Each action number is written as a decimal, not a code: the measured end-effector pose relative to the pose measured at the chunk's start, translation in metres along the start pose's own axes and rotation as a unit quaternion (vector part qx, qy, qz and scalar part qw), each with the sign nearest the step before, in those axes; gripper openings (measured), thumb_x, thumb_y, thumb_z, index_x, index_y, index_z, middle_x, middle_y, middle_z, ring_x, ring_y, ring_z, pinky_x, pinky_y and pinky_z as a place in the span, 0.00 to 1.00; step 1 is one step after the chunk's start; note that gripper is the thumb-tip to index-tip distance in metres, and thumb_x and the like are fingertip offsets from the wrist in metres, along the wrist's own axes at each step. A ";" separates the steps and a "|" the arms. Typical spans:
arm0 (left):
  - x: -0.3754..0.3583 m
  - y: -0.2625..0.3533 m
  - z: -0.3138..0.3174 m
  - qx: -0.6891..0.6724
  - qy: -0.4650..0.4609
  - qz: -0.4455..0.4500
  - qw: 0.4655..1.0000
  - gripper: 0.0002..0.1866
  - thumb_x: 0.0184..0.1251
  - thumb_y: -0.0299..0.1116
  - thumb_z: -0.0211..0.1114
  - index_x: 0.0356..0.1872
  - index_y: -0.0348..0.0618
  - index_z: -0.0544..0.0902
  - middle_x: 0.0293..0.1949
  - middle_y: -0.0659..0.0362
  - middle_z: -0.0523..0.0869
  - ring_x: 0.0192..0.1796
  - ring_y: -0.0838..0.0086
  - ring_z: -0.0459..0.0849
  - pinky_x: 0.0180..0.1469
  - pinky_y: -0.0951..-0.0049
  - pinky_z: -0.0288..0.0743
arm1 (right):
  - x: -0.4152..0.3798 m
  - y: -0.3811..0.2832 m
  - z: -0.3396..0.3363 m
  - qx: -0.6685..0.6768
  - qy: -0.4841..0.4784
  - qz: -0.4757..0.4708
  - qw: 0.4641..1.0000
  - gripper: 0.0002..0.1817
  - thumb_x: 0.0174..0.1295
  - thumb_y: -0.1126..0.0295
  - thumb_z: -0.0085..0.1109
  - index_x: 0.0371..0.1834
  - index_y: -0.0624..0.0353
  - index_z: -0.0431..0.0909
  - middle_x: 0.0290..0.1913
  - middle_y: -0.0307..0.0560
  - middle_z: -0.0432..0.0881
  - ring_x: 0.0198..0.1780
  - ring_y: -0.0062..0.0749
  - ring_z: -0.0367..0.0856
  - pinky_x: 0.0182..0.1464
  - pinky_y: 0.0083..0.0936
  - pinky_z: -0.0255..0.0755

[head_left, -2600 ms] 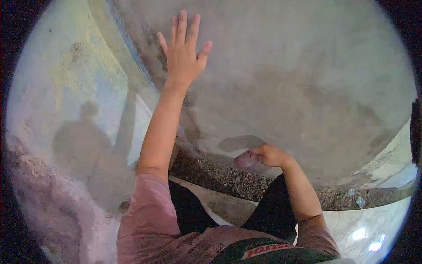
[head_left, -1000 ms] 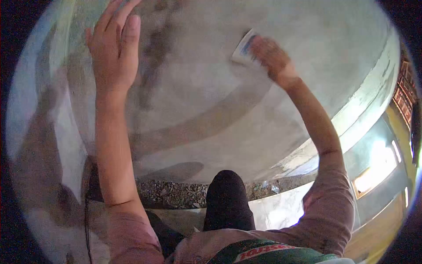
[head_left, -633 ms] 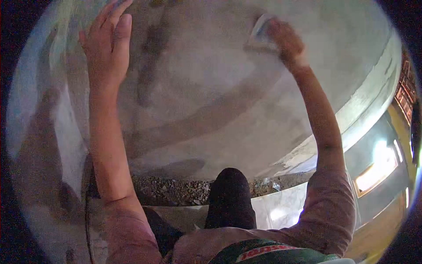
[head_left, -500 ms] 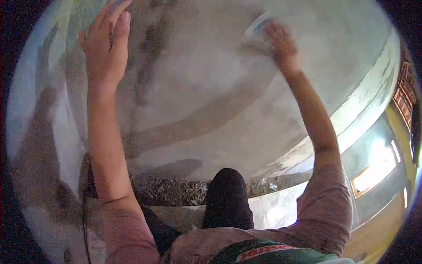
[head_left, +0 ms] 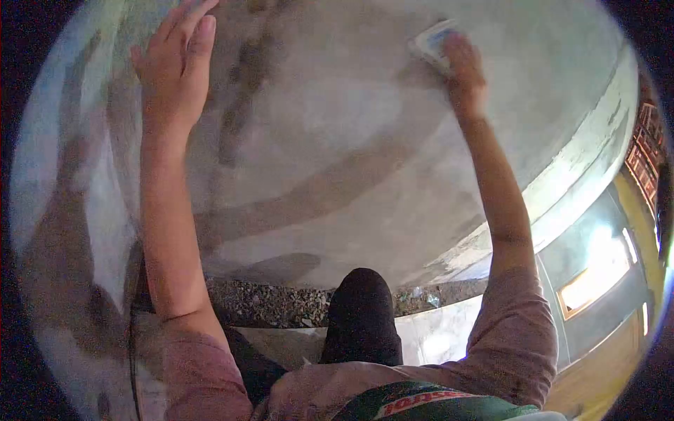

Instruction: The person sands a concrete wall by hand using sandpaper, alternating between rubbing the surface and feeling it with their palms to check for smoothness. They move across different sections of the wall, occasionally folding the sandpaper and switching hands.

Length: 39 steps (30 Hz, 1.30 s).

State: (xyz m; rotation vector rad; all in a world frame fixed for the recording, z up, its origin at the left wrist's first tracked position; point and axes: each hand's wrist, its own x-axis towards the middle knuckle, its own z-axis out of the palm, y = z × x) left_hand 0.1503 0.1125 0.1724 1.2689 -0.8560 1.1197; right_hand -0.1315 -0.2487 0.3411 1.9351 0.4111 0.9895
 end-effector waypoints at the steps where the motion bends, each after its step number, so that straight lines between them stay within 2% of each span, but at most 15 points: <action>1: 0.000 0.002 0.001 0.001 0.001 0.002 1.000 0.28 0.88 0.56 0.44 0.71 0.53 0.82 0.77 0.51 0.77 0.80 0.54 0.71 0.83 0.44 0.48 | -0.002 -0.010 0.006 0.010 0.005 0.018 1.000 0.25 0.63 0.82 0.65 0.63 0.52 0.86 0.71 0.42 0.84 0.75 0.42 0.78 0.78 0.47 0.68; 2: 0.000 0.006 -0.001 0.045 0.003 -0.014 0.999 0.29 0.88 0.57 0.44 0.71 0.54 0.82 0.76 0.52 0.77 0.80 0.54 0.71 0.83 0.41 0.47 | 0.004 -0.034 0.006 0.068 -0.058 -0.077 0.993 0.25 0.63 0.81 0.65 0.64 0.50 0.86 0.71 0.40 0.84 0.76 0.40 0.78 0.77 0.48 0.69; 5: -0.001 0.002 0.000 0.079 -0.006 -0.021 0.997 0.30 0.87 0.60 0.43 0.71 0.56 0.82 0.76 0.53 0.78 0.80 0.54 0.71 0.82 0.36 0.44 | 0.020 -0.007 -0.003 -0.058 0.003 -0.023 0.998 0.26 0.64 0.79 0.65 0.66 0.47 0.85 0.71 0.39 0.84 0.76 0.37 0.77 0.78 0.49 0.68; 6: -0.001 -0.002 0.001 0.071 -0.004 -0.015 0.997 0.31 0.86 0.61 0.42 0.71 0.57 0.82 0.75 0.54 0.79 0.80 0.54 0.71 0.82 0.34 0.43 | 0.027 0.006 -0.002 -0.078 0.047 0.085 0.992 0.28 0.63 0.79 0.66 0.67 0.44 0.85 0.71 0.37 0.83 0.76 0.34 0.77 0.80 0.53 0.65; 9: 0.000 -0.008 0.001 -0.014 -0.007 0.006 1.000 0.31 0.87 0.62 0.41 0.71 0.58 0.82 0.75 0.56 0.79 0.80 0.54 0.71 0.81 0.30 0.39 | 0.019 -0.035 0.012 0.017 0.025 0.021 0.999 0.28 0.61 0.80 0.66 0.66 0.44 0.85 0.72 0.37 0.83 0.76 0.35 0.77 0.80 0.57 0.63; 10: 0.001 -0.003 0.000 -0.011 -0.008 0.010 1.000 0.31 0.87 0.62 0.41 0.71 0.58 0.82 0.75 0.56 0.79 0.80 0.54 0.71 0.81 0.30 0.39 | 0.025 -0.046 0.005 0.028 -0.021 -0.041 0.999 0.28 0.60 0.82 0.64 0.64 0.46 0.86 0.71 0.39 0.84 0.76 0.37 0.78 0.79 0.57 0.63; 15: -0.001 0.013 0.003 0.068 -0.061 -0.044 0.995 0.31 0.87 0.60 0.43 0.71 0.53 0.82 0.74 0.52 0.80 0.78 0.54 0.74 0.83 0.41 0.48 | 0.040 0.003 0.000 -0.034 0.076 0.024 0.996 0.33 0.61 0.78 0.63 0.72 0.45 0.80 0.76 0.42 0.79 0.77 0.40 0.75 0.82 0.50 0.63; 19: -0.001 0.008 0.012 -0.032 -0.059 -0.038 0.997 0.32 0.87 0.61 0.42 0.71 0.54 0.82 0.73 0.53 0.80 0.78 0.54 0.74 0.83 0.37 0.45 | 0.044 -0.013 0.000 0.003 -0.054 -0.136 0.989 0.28 0.65 0.74 0.64 0.70 0.46 0.81 0.76 0.42 0.79 0.77 0.42 0.76 0.80 0.48 0.66; 21: -0.001 0.009 0.015 -0.020 -0.075 -0.043 0.996 0.32 0.86 0.63 0.41 0.71 0.57 0.82 0.73 0.54 0.81 0.78 0.54 0.74 0.81 0.28 0.38 | 0.056 0.009 0.003 0.074 0.053 0.011 0.996 0.27 0.66 0.75 0.63 0.70 0.47 0.82 0.77 0.41 0.78 0.78 0.41 0.74 0.79 0.46 0.69; 23: -0.005 0.022 0.008 0.012 -0.090 -0.067 0.994 0.32 0.86 0.64 0.41 0.71 0.57 0.82 0.73 0.54 0.80 0.78 0.54 0.74 0.80 0.28 0.40 | 0.060 -0.006 0.009 0.062 0.115 -0.001 0.991 0.26 0.67 0.72 0.64 0.70 0.47 0.82 0.76 0.42 0.78 0.77 0.43 0.75 0.77 0.44 0.72; 26: -0.004 0.023 0.013 0.063 -0.098 -0.071 0.991 0.33 0.85 0.65 0.42 0.71 0.58 0.82 0.74 0.54 0.79 0.79 0.55 0.73 0.80 0.27 0.41 | 0.058 -0.040 0.019 0.038 -0.046 -0.165 0.984 0.29 0.62 0.68 0.71 0.69 0.48 0.82 0.76 0.43 0.78 0.75 0.45 0.77 0.75 0.45 0.74; 30: -0.005 0.025 0.012 0.050 -0.091 -0.048 0.993 0.33 0.84 0.66 0.42 0.72 0.59 0.81 0.76 0.56 0.77 0.80 0.55 0.71 0.79 0.25 0.39 | 0.089 -0.018 0.011 0.063 0.125 0.036 0.989 0.27 0.63 0.82 0.62 0.67 0.50 0.85 0.70 0.47 0.84 0.74 0.41 0.79 0.79 0.43 0.70; 34: -0.002 0.035 0.007 0.066 -0.073 -0.037 0.994 0.33 0.84 0.66 0.42 0.71 0.58 0.82 0.76 0.56 0.78 0.79 0.55 0.71 0.79 0.25 0.39 | 0.080 -0.062 0.027 0.087 -0.026 -0.106 0.990 0.27 0.62 0.81 0.65 0.66 0.50 0.85 0.70 0.44 0.84 0.77 0.40 0.76 0.80 0.45 0.68; 37: -0.003 0.031 0.007 0.054 -0.069 -0.036 0.996 0.33 0.84 0.66 0.41 0.70 0.58 0.83 0.75 0.56 0.79 0.79 0.55 0.73 0.78 0.24 0.39 | 0.093 -0.010 0.026 0.102 0.066 0.016 0.992 0.27 0.63 0.79 0.65 0.67 0.48 0.84 0.71 0.39 0.83 0.77 0.37 0.76 0.82 0.47 0.63; 39: -0.001 0.029 0.004 0.063 -0.059 -0.038 0.996 0.31 0.85 0.64 0.45 0.68 0.57 0.85 0.73 0.56 0.80 0.77 0.55 0.75 0.80 0.29 0.40 | 0.098 -0.037 0.018 -0.050 0.087 0.062 0.993 0.28 0.61 0.77 0.68 0.66 0.45 0.86 0.71 0.36 0.84 0.77 0.34 0.76 0.82 0.53 0.61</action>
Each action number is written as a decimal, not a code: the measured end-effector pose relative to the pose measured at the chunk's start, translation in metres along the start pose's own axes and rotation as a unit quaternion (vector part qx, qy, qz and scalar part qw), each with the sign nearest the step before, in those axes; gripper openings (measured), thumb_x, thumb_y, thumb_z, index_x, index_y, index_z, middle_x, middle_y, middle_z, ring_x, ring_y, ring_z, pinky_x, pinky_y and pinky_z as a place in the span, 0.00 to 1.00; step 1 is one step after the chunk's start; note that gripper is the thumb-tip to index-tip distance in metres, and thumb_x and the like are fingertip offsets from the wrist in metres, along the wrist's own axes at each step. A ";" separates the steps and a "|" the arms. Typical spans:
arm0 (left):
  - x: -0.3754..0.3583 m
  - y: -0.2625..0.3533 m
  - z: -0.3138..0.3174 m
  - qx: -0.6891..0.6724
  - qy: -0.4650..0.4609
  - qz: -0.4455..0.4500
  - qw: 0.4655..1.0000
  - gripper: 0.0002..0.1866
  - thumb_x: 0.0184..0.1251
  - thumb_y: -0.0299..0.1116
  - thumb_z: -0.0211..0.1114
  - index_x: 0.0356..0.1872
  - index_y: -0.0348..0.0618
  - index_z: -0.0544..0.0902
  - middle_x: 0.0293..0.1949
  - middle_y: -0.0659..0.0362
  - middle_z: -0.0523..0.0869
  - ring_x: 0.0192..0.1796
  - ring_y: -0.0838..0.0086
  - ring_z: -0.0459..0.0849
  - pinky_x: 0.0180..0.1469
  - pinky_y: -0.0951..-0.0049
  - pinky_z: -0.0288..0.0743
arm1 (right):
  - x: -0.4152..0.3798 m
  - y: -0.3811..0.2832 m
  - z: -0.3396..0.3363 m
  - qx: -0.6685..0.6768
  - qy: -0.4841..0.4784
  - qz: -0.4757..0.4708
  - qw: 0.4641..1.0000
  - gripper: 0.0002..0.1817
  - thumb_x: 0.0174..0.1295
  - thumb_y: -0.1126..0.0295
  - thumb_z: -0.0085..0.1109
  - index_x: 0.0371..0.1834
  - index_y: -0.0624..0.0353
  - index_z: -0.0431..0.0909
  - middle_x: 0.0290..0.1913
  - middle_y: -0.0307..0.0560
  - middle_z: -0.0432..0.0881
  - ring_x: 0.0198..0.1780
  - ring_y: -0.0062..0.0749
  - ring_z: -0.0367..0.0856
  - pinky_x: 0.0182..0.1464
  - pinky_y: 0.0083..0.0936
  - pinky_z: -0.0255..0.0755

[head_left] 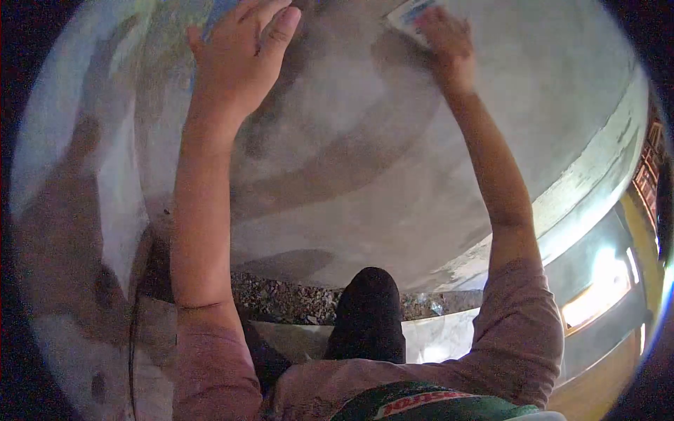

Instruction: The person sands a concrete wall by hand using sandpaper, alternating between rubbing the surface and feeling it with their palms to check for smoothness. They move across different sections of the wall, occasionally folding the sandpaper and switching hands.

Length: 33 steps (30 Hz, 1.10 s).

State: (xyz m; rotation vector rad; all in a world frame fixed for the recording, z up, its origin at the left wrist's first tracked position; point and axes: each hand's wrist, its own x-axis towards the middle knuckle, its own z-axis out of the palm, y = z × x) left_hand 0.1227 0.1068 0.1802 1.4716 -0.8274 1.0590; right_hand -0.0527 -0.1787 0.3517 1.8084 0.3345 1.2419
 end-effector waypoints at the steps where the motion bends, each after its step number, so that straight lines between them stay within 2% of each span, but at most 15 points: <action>1: 0.000 -0.002 -0.001 0.001 0.004 -0.002 1.000 0.31 0.85 0.64 0.45 0.68 0.57 0.85 0.73 0.56 0.80 0.77 0.55 0.75 0.80 0.29 0.40 | -0.009 -0.016 0.002 0.027 -0.046 -0.088 0.995 0.26 0.60 0.75 0.70 0.64 0.44 0.87 0.71 0.36 0.84 0.77 0.34 0.77 0.81 0.55 0.61; 2: 0.004 -0.001 -0.006 -0.029 0.031 0.006 0.999 0.29 0.85 0.62 0.47 0.66 0.56 0.86 0.71 0.55 0.82 0.75 0.54 0.77 0.80 0.33 0.46 | -0.010 -0.024 0.006 0.054 -0.087 -0.176 0.979 0.25 0.60 0.73 0.72 0.63 0.43 0.87 0.71 0.35 0.84 0.76 0.33 0.77 0.80 0.58 0.60; 4: 0.004 0.006 -0.015 -0.065 0.046 0.015 0.997 0.27 0.85 0.60 0.50 0.65 0.55 0.87 0.69 0.53 0.84 0.73 0.53 0.79 0.80 0.37 0.51 | -0.001 -0.009 -0.002 0.043 -0.119 -0.183 0.975 0.23 0.60 0.72 0.72 0.61 0.43 0.88 0.71 0.34 0.84 0.76 0.33 0.77 0.80 0.62 0.59; 6: 0.007 0.044 -0.055 -0.105 -0.062 -0.128 0.984 0.38 0.84 0.64 0.47 0.72 0.39 0.79 0.76 0.42 0.74 0.79 0.45 0.69 0.80 0.43 0.58 | 0.010 0.018 0.008 0.011 -0.013 -0.035 0.999 0.25 0.63 0.74 0.69 0.65 0.42 0.86 0.73 0.32 0.82 0.78 0.31 0.74 0.82 0.61 0.55; 8: 0.007 0.041 -0.052 -0.108 -0.025 -0.124 0.986 0.39 0.84 0.65 0.46 0.68 0.37 0.82 0.72 0.42 0.78 0.76 0.45 0.73 0.79 0.45 0.61 | 0.005 -0.009 0.003 -0.052 -0.030 -0.028 0.998 0.26 0.63 0.74 0.69 0.66 0.41 0.85 0.73 0.31 0.82 0.78 0.29 0.74 0.83 0.61 0.55; 12: 0.006 0.033 -0.049 -0.129 0.051 -0.086 0.987 0.40 0.85 0.65 0.43 0.63 0.35 0.85 0.66 0.42 0.83 0.70 0.47 0.79 0.76 0.49 0.66 | 0.006 -0.005 0.001 0.017 -0.116 -0.217 0.969 0.26 0.62 0.69 0.72 0.65 0.41 0.85 0.74 0.32 0.81 0.77 0.27 0.76 0.80 0.59 0.60; 14: 0.006 0.037 -0.051 -0.146 0.064 -0.106 0.982 0.40 0.85 0.66 0.42 0.63 0.34 0.85 0.64 0.42 0.84 0.69 0.47 0.80 0.75 0.50 0.68 | 0.019 0.009 0.006 -0.012 -0.026 -0.042 0.999 0.26 0.63 0.70 0.69 0.67 0.39 0.84 0.75 0.30 0.79 0.78 0.25 0.74 0.82 0.59 0.58; 16: 0.010 0.034 -0.049 -0.164 0.077 -0.119 0.976 0.41 0.85 0.66 0.42 0.63 0.34 0.85 0.63 0.42 0.84 0.68 0.47 0.81 0.73 0.50 0.69 | 0.003 -0.013 0.005 -0.056 -0.077 0.001 0.995 0.24 0.65 0.70 0.67 0.66 0.39 0.85 0.75 0.30 0.80 0.78 0.25 0.74 0.84 0.57 0.55; 18: 0.013 0.015 -0.054 -0.033 0.032 -0.086 0.995 0.40 0.86 0.65 0.42 0.63 0.34 0.84 0.61 0.42 0.85 0.66 0.48 0.82 0.71 0.52 0.72 | -0.018 -0.040 0.005 0.069 -0.132 -0.203 0.968 0.23 0.67 0.69 0.66 0.66 0.40 0.85 0.75 0.31 0.80 0.78 0.27 0.74 0.84 0.53 0.55; 20: 0.010 0.028 -0.059 -0.058 0.037 -0.099 0.993 0.40 0.86 0.65 0.42 0.64 0.34 0.84 0.61 0.43 0.85 0.66 0.48 0.82 0.71 0.52 0.72 | -0.014 -0.009 0.002 0.053 -0.161 -0.219 0.961 0.25 0.66 0.71 0.65 0.67 0.41 0.84 0.75 0.32 0.80 0.79 0.28 0.73 0.84 0.51 0.55; 24: 0.012 0.045 -0.064 -0.123 0.066 -0.135 0.981 0.41 0.85 0.66 0.41 0.64 0.34 0.84 0.60 0.43 0.85 0.66 0.48 0.82 0.71 0.53 0.71 | -0.019 0.013 0.009 -0.007 -0.024 -0.007 1.000 0.28 0.63 0.74 0.65 0.68 0.41 0.83 0.74 0.33 0.81 0.79 0.27 0.73 0.85 0.51 0.56; 26: 0.013 0.014 -0.045 -0.074 0.091 -0.113 0.987 0.41 0.85 0.66 0.41 0.63 0.34 0.84 0.60 0.43 0.85 0.66 0.47 0.82 0.72 0.51 0.70 | -0.019 -0.015 -0.002 0.067 -0.145 -0.219 0.963 0.31 0.62 0.76 0.64 0.70 0.41 0.82 0.75 0.34 0.80 0.79 0.29 0.73 0.84 0.53 0.56; 28: 0.011 0.015 -0.040 -0.033 0.102 -0.092 0.990 0.41 0.85 0.66 0.41 0.62 0.35 0.85 0.60 0.42 0.85 0.66 0.47 0.82 0.72 0.48 0.69 | -0.011 0.010 0.005 0.051 -0.134 -0.190 0.971 0.33 0.60 0.79 0.62 0.70 0.40 0.82 0.75 0.33 0.80 0.79 0.30 0.73 0.83 0.55 0.55; 30: 0.009 0.038 -0.053 -0.131 0.060 -0.107 0.984 0.41 0.85 0.66 0.41 0.61 0.36 0.86 0.62 0.43 0.84 0.68 0.45 0.80 0.74 0.43 0.65 | -0.005 0.021 0.006 -0.036 -0.084 -0.067 0.993 0.32 0.68 0.67 0.63 0.78 0.35 0.74 0.77 0.32 0.77 0.78 0.32 0.73 0.86 0.58 0.51; 33: 0.010 0.023 -0.039 -0.054 0.013 -0.058 0.997 0.40 0.85 0.65 0.41 0.60 0.37 0.87 0.64 0.43 0.83 0.72 0.46 0.77 0.76 0.41 0.63 | -0.012 -0.005 0.012 0.025 -0.131 -0.202 0.970 0.30 0.68 0.66 0.63 0.75 0.35 0.76 0.77 0.34 0.78 0.77 0.33 0.75 0.85 0.58 0.52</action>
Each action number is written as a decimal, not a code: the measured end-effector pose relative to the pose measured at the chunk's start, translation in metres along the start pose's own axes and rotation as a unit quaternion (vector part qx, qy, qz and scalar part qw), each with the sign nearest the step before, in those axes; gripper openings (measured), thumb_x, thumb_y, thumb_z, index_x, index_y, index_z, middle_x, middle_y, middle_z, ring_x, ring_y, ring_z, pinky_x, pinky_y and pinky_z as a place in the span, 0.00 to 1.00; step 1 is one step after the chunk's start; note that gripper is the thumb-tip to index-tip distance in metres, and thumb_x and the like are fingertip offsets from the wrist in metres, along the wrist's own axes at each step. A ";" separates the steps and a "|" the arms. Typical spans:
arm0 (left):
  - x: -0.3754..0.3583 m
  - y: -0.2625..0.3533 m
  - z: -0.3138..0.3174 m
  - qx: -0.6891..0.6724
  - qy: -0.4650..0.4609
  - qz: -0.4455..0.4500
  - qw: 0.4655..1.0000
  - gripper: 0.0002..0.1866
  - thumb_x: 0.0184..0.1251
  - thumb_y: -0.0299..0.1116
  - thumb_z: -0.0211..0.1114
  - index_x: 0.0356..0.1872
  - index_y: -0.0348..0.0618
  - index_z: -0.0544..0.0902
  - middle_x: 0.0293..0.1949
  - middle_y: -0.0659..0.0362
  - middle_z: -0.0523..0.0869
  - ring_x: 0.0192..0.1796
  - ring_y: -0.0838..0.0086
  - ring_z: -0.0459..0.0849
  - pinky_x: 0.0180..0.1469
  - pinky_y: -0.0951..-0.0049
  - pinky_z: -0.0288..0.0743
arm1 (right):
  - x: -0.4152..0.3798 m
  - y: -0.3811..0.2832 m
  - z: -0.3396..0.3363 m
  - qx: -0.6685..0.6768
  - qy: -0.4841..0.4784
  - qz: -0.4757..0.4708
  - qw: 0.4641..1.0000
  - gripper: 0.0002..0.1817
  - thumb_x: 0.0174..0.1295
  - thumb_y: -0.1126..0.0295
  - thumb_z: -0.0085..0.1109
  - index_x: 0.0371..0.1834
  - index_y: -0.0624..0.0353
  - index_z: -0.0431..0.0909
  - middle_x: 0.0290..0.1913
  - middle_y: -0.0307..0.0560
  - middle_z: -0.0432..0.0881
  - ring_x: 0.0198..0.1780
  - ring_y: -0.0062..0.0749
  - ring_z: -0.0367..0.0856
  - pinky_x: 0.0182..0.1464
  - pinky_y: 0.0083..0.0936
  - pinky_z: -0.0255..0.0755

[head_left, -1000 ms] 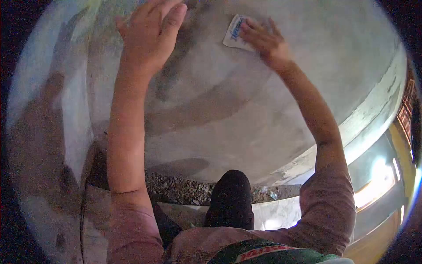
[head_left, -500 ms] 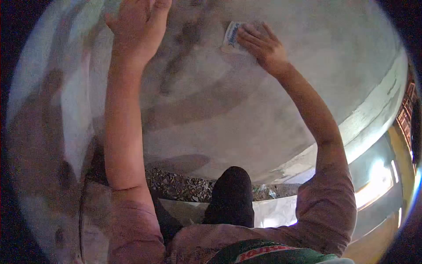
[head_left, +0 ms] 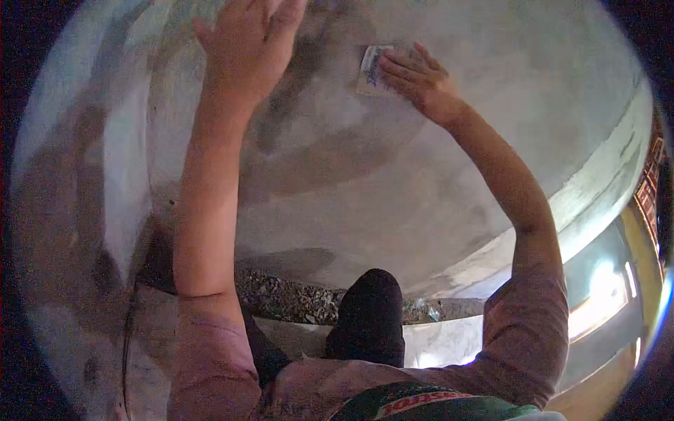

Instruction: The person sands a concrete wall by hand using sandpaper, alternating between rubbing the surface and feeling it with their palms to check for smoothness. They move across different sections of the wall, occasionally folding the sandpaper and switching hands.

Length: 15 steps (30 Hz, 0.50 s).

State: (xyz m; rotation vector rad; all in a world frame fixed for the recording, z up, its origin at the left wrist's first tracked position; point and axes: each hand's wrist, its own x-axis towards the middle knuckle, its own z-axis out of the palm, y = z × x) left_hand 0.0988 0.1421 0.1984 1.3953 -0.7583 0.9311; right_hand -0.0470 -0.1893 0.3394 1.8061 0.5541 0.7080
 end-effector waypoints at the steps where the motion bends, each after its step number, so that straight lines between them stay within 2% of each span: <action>1: -0.002 -0.003 0.006 0.006 -0.001 0.002 1.000 0.40 0.85 0.65 0.41 0.60 0.37 0.87 0.64 0.43 0.83 0.72 0.46 0.77 0.76 0.41 0.63 | 0.003 -0.003 -0.003 0.042 -0.026 -0.085 0.995 0.29 0.68 0.67 0.62 0.74 0.35 0.77 0.76 0.34 0.78 0.76 0.34 0.76 0.84 0.58 0.53; 2: -0.005 0.000 0.011 0.004 -0.010 0.010 1.000 0.37 0.86 0.63 0.44 0.61 0.38 0.87 0.66 0.43 0.82 0.73 0.46 0.76 0.77 0.41 0.63 | 0.005 0.021 -0.006 -0.077 -0.100 -0.011 0.992 0.29 0.67 0.69 0.62 0.73 0.35 0.78 0.75 0.33 0.80 0.74 0.32 0.79 0.84 0.57 0.54; 3: -0.009 0.001 0.015 0.000 -0.016 0.016 1.000 0.34 0.86 0.60 0.47 0.62 0.38 0.86 0.67 0.42 0.81 0.74 0.46 0.75 0.77 0.41 0.63 | 0.013 0.044 -0.004 -0.076 -0.099 -0.015 0.992 0.29 0.67 0.69 0.62 0.73 0.35 0.78 0.75 0.33 0.80 0.74 0.32 0.79 0.84 0.57 0.54; 4: -0.010 -0.008 0.024 -0.001 -0.013 0.014 1.000 0.34 0.86 0.60 0.47 0.62 0.38 0.86 0.67 0.42 0.81 0.74 0.46 0.75 0.77 0.41 0.63 | 0.019 0.066 -0.002 -0.035 -0.005 0.073 0.997 0.30 0.67 0.69 0.63 0.73 0.34 0.78 0.74 0.33 0.81 0.73 0.31 0.80 0.84 0.57 0.54; 5: -0.007 -0.021 0.035 -0.003 -0.003 0.061 0.998 0.29 0.85 0.58 0.51 0.62 0.45 0.87 0.65 0.47 0.84 0.71 0.49 0.78 0.77 0.44 0.63 | 0.022 0.078 -0.004 0.006 0.088 0.163 0.983 0.30 0.67 0.68 0.63 0.74 0.33 0.78 0.73 0.33 0.81 0.72 0.30 0.81 0.84 0.56 0.55; 6: -0.004 -0.024 0.038 -0.002 0.006 0.112 0.994 0.24 0.83 0.55 0.55 0.61 0.52 0.88 0.63 0.51 0.87 0.69 0.51 0.81 0.76 0.46 0.63 | 0.041 0.055 -0.002 -0.272 -0.031 0.167 0.947 0.29 0.85 0.44 0.38 0.80 0.43 0.70 0.73 0.37 0.82 0.74 0.32 0.78 0.86 0.57 0.48; 7: -0.005 -0.026 0.041 0.002 0.007 0.117 0.993 0.24 0.83 0.55 0.55 0.61 0.52 0.88 0.63 0.51 0.87 0.69 0.51 0.81 0.76 0.46 0.63 | 0.039 0.050 -0.008 -0.273 -0.026 0.171 0.946 0.29 0.85 0.44 0.38 0.80 0.43 0.70 0.73 0.37 0.82 0.74 0.32 0.78 0.86 0.57 0.48; 8: -0.007 -0.019 0.039 0.033 0.023 0.139 0.989 0.22 0.83 0.53 0.56 0.60 0.51 0.88 0.61 0.50 0.87 0.67 0.51 0.82 0.73 0.47 0.67 | 0.034 0.048 -0.013 -0.175 -0.039 0.037 0.983 0.27 0.81 0.45 0.46 0.75 0.44 0.76 0.72 0.36 0.83 0.73 0.33 0.80 0.85 0.57 0.50; 9: -0.009 -0.016 0.040 0.063 0.037 0.160 0.984 0.21 0.82 0.52 0.58 0.59 0.50 0.89 0.59 0.49 0.88 0.66 0.50 0.82 0.70 0.49 0.71 | 0.029 0.049 -0.014 -0.072 -0.053 -0.099 0.991 0.26 0.77 0.46 0.54 0.71 0.45 0.81 0.71 0.34 0.84 0.72 0.33 0.81 0.85 0.57 0.52; 10: -0.009 -0.020 0.042 0.063 0.038 0.162 0.984 0.21 0.82 0.52 0.58 0.59 0.50 0.89 0.59 0.49 0.88 0.66 0.50 0.82 0.70 0.49 0.71 | 0.033 0.077 -0.012 0.168 -0.004 -0.047 0.985 0.20 0.68 0.57 0.66 0.62 0.45 0.88 0.70 0.34 0.85 0.73 0.34 0.81 0.85 0.58 0.51; 11: -0.009 -0.025 0.046 0.057 0.045 0.184 0.980 0.21 0.81 0.51 0.60 0.60 0.49 0.88 0.60 0.49 0.88 0.66 0.50 0.82 0.70 0.50 0.72 | 0.043 0.077 -0.023 0.168 -0.006 -0.046 0.985 0.20 0.68 0.57 0.66 0.62 0.45 0.88 0.70 0.34 0.85 0.73 0.34 0.81 0.85 0.58 0.51; 13: -0.010 -0.027 0.050 0.051 0.051 0.207 0.976 0.20 0.81 0.49 0.62 0.60 0.49 0.88 0.60 0.49 0.87 0.67 0.50 0.82 0.70 0.52 0.73 | 0.070 0.067 -0.044 0.013 0.078 0.181 0.980 0.18 0.66 0.66 0.69 0.59 0.45 0.90 0.66 0.35 0.88 0.73 0.36 0.80 0.85 0.58 0.50; 14: -0.011 -0.025 0.050 0.044 0.040 0.180 0.982 0.20 0.80 0.49 0.63 0.61 0.49 0.88 0.61 0.48 0.87 0.67 0.50 0.82 0.71 0.52 0.73 | 0.063 0.072 -0.015 -0.051 0.055 0.169 0.983 0.17 0.68 0.67 0.68 0.59 0.46 0.90 0.65 0.36 0.89 0.71 0.38 0.82 0.85 0.57 0.52; 15: -0.012 -0.022 0.050 0.038 0.029 0.154 0.987 0.20 0.79 0.48 0.64 0.61 0.49 0.87 0.62 0.48 0.86 0.67 0.50 0.82 0.71 0.53 0.73 | 0.059 0.075 -0.015 -0.050 0.056 0.170 0.983 0.17 0.68 0.67 0.68 0.59 0.46 0.90 0.65 0.36 0.89 0.71 0.38 0.82 0.85 0.57 0.52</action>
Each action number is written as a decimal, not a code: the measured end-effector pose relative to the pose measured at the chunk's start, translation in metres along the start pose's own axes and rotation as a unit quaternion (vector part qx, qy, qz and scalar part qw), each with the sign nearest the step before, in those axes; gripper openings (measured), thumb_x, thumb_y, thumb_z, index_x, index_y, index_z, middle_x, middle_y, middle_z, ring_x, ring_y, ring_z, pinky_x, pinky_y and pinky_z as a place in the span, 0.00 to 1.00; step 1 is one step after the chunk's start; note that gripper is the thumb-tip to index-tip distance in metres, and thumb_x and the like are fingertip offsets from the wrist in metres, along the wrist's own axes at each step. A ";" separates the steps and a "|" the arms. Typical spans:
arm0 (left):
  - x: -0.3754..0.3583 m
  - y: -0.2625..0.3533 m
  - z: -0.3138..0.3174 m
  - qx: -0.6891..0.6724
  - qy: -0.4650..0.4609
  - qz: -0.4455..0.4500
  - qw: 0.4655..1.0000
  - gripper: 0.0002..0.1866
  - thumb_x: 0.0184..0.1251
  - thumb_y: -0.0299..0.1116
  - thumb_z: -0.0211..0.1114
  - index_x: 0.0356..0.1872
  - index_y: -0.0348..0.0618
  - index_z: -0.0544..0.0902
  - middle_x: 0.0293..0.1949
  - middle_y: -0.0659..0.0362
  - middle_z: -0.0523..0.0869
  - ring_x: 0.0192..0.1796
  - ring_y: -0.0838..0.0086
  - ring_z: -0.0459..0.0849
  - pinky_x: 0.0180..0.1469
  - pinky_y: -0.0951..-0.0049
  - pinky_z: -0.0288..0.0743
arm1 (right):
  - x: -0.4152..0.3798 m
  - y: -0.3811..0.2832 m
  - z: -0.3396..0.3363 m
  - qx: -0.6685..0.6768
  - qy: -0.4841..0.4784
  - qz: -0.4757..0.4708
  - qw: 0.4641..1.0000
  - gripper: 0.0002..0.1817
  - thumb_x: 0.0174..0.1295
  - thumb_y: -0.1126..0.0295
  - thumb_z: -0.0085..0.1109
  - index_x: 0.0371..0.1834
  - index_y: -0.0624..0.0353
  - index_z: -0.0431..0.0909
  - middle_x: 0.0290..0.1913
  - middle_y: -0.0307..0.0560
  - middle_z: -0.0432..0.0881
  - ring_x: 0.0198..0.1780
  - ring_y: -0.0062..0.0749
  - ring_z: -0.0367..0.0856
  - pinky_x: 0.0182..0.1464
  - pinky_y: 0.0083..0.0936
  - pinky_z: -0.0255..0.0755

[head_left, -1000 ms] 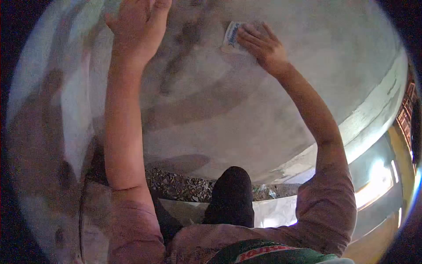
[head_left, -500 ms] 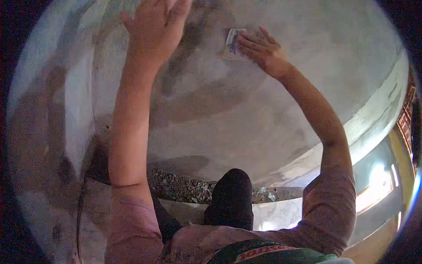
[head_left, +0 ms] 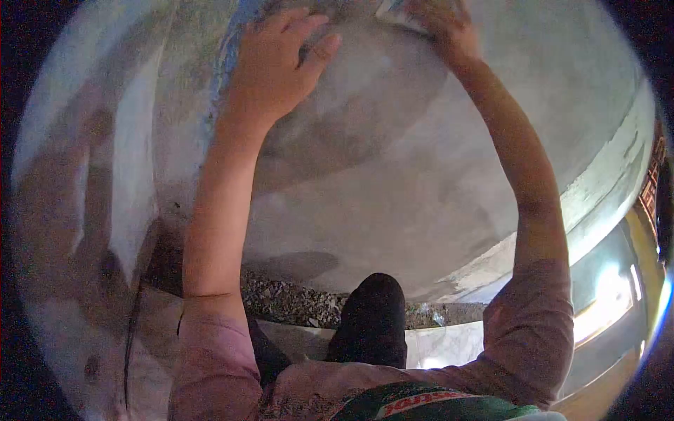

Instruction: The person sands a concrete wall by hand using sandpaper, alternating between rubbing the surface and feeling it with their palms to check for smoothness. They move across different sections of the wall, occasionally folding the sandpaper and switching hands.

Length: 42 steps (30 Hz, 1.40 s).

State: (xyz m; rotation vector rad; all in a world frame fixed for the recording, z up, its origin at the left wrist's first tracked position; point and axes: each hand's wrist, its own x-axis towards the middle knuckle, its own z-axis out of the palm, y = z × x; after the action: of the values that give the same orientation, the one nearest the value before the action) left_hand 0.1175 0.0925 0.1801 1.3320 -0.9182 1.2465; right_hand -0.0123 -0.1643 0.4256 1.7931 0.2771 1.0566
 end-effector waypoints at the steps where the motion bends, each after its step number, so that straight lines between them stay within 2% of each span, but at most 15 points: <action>1: -0.001 0.001 -0.002 0.002 0.000 0.002 1.000 0.20 0.79 0.48 0.64 0.61 0.49 0.87 0.62 0.48 0.86 0.67 0.50 0.82 0.71 0.53 0.73 | -0.002 0.004 0.000 0.062 -0.010 -0.119 0.991 0.18 0.68 0.66 0.68 0.61 0.46 0.88 0.67 0.36 0.87 0.72 0.38 0.81 0.85 0.55 0.52; 3: -0.006 0.006 -0.004 -0.013 -0.012 0.007 1.000 0.21 0.78 0.49 0.65 0.63 0.49 0.86 0.64 0.48 0.85 0.68 0.50 0.82 0.73 0.53 0.72 | 0.003 0.005 0.003 0.125 -0.021 -0.240 0.963 0.20 0.68 0.65 0.68 0.64 0.46 0.87 0.68 0.36 0.86 0.73 0.38 0.80 0.85 0.53 0.53; 6: -0.007 0.003 0.000 0.008 -0.010 0.026 1.000 0.22 0.78 0.50 0.64 0.64 0.49 0.86 0.65 0.47 0.85 0.69 0.50 0.81 0.73 0.53 0.72 | 0.013 0.016 0.014 -0.271 0.042 -0.051 0.960 0.24 0.65 0.57 0.71 0.65 0.47 0.86 0.67 0.38 0.87 0.75 0.37 0.77 0.84 0.52 0.55; 7: -0.008 0.003 0.000 0.007 -0.010 0.026 1.000 0.22 0.78 0.50 0.64 0.64 0.49 0.86 0.65 0.47 0.85 0.69 0.50 0.81 0.73 0.53 0.72 | -0.009 0.018 0.039 -0.030 -0.095 0.107 0.989 0.27 0.66 0.77 0.59 0.67 0.37 0.83 0.72 0.32 0.83 0.76 0.29 0.77 0.84 0.52 0.59; 8: -0.005 0.006 -0.003 0.009 -0.012 0.023 1.000 0.22 0.78 0.50 0.64 0.64 0.49 0.86 0.66 0.48 0.85 0.69 0.50 0.81 0.73 0.52 0.72 | -0.017 0.000 0.025 -0.030 -0.093 0.107 0.989 0.27 0.66 0.77 0.59 0.67 0.37 0.83 0.72 0.32 0.83 0.76 0.29 0.77 0.84 0.52 0.59; 10: -0.002 0.006 -0.009 0.022 -0.013 0.022 0.999 0.22 0.78 0.50 0.65 0.64 0.49 0.86 0.66 0.49 0.85 0.69 0.50 0.81 0.73 0.52 0.72 | -0.035 -0.061 -0.010 0.004 -0.037 -0.226 0.973 0.29 0.63 0.76 0.63 0.68 0.38 0.83 0.72 0.33 0.83 0.74 0.32 0.79 0.82 0.48 0.62; 14: -0.001 0.002 -0.013 -0.004 -0.023 -0.006 1.000 0.22 0.79 0.48 0.65 0.65 0.47 0.84 0.66 0.51 0.85 0.69 0.51 0.81 0.72 0.54 0.73 | -0.026 -0.033 0.000 -0.032 -0.041 -0.186 0.981 0.31 0.61 0.77 0.64 0.69 0.38 0.82 0.74 0.35 0.80 0.76 0.32 0.77 0.82 0.52 0.62; 16: 0.002 0.007 -0.021 -0.019 -0.032 -0.026 0.999 0.22 0.79 0.47 0.64 0.65 0.46 0.84 0.65 0.51 0.85 0.69 0.52 0.82 0.72 0.55 0.73 | -0.016 -0.052 -0.015 0.012 0.011 0.001 1.000 0.22 0.68 0.57 0.68 0.63 0.50 0.86 0.62 0.41 0.89 0.72 0.38 0.80 0.83 0.53 0.55; 17: 0.005 0.020 -0.032 -0.026 -0.048 -0.076 0.996 0.24 0.82 0.50 0.59 0.64 0.43 0.85 0.67 0.47 0.83 0.72 0.49 0.78 0.75 0.49 0.68 | -0.045 -0.053 0.019 0.031 0.038 -0.004 0.999 0.32 0.60 0.77 0.64 0.71 0.41 0.81 0.77 0.36 0.77 0.78 0.29 0.74 0.83 0.55 0.59; 21: 0.012 0.045 -0.054 -0.018 -0.065 -0.155 0.986 0.21 0.84 0.40 0.58 0.67 0.38 0.83 0.73 0.44 0.79 0.77 0.46 0.73 0.80 0.48 0.62 | -0.121 -0.197 0.003 0.109 -0.103 -0.138 0.979 0.30 0.65 0.69 0.59 0.74 0.45 0.78 0.78 0.36 0.76 0.79 0.30 0.72 0.84 0.59 0.55; 25: 0.005 -0.003 -0.032 -0.049 -0.013 0.024 0.998 0.21 0.78 0.44 0.65 0.65 0.45 0.84 0.65 0.51 0.85 0.69 0.53 0.82 0.72 0.57 0.73 | -0.190 -0.308 -0.026 0.212 -0.285 -0.170 0.919 0.27 0.65 0.70 0.59 0.70 0.45 0.81 0.76 0.33 0.78 0.79 0.31 0.71 0.86 0.60 0.48; 28: 0.002 -0.001 -0.029 -0.059 -0.064 0.044 0.995 0.21 0.77 0.41 0.67 0.65 0.45 0.83 0.66 0.51 0.85 0.70 0.54 0.81 0.73 0.58 0.73 | -0.234 -0.359 -0.053 0.414 -0.196 -0.067 0.886 0.26 0.61 0.75 0.62 0.64 0.46 0.85 0.72 0.35 0.82 0.77 0.34 0.75 0.84 0.63 0.52; 32: -0.006 0.013 -0.032 -0.078 -0.236 0.072 0.966 0.23 0.75 0.41 0.68 0.67 0.46 0.83 0.66 0.49 0.84 0.71 0.52 0.80 0.75 0.57 0.72 | -0.283 -0.405 -0.077 0.513 -0.195 0.110 0.829 0.27 0.54 0.80 0.66 0.60 0.49 0.87 0.65 0.42 0.88 0.72 0.39 0.81 0.77 0.59 0.67; 37: -0.037 0.048 -0.011 -0.115 -0.584 0.077 0.800 0.31 0.72 0.51 0.70 0.70 0.44 0.81 0.67 0.44 0.83 0.68 0.46 0.81 0.71 0.53 0.75 | -0.298 -0.373 -0.087 0.550 -0.220 0.224 0.774 0.22 0.53 0.79 0.68 0.54 0.54 0.89 0.58 0.46 0.90 0.63 0.44 0.87 0.64 0.46 0.82; 42: -0.083 0.121 0.020 -0.090 -0.703 0.110 0.697 0.42 0.70 0.54 0.72 0.77 0.39 0.71 0.71 0.41 0.80 0.74 0.45 0.76 0.76 0.52 0.70 | -0.288 -0.330 -0.099 0.551 -0.067 0.301 0.775 0.16 0.53 0.78 0.68 0.46 0.55 0.90 0.44 0.52 0.92 0.49 0.53 0.91 0.52 0.43 0.85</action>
State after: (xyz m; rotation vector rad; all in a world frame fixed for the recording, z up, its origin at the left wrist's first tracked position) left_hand -0.0095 0.0439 0.1227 1.9779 -2.2109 -0.0179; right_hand -0.1709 -0.1177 0.0084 3.1682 0.2538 1.3051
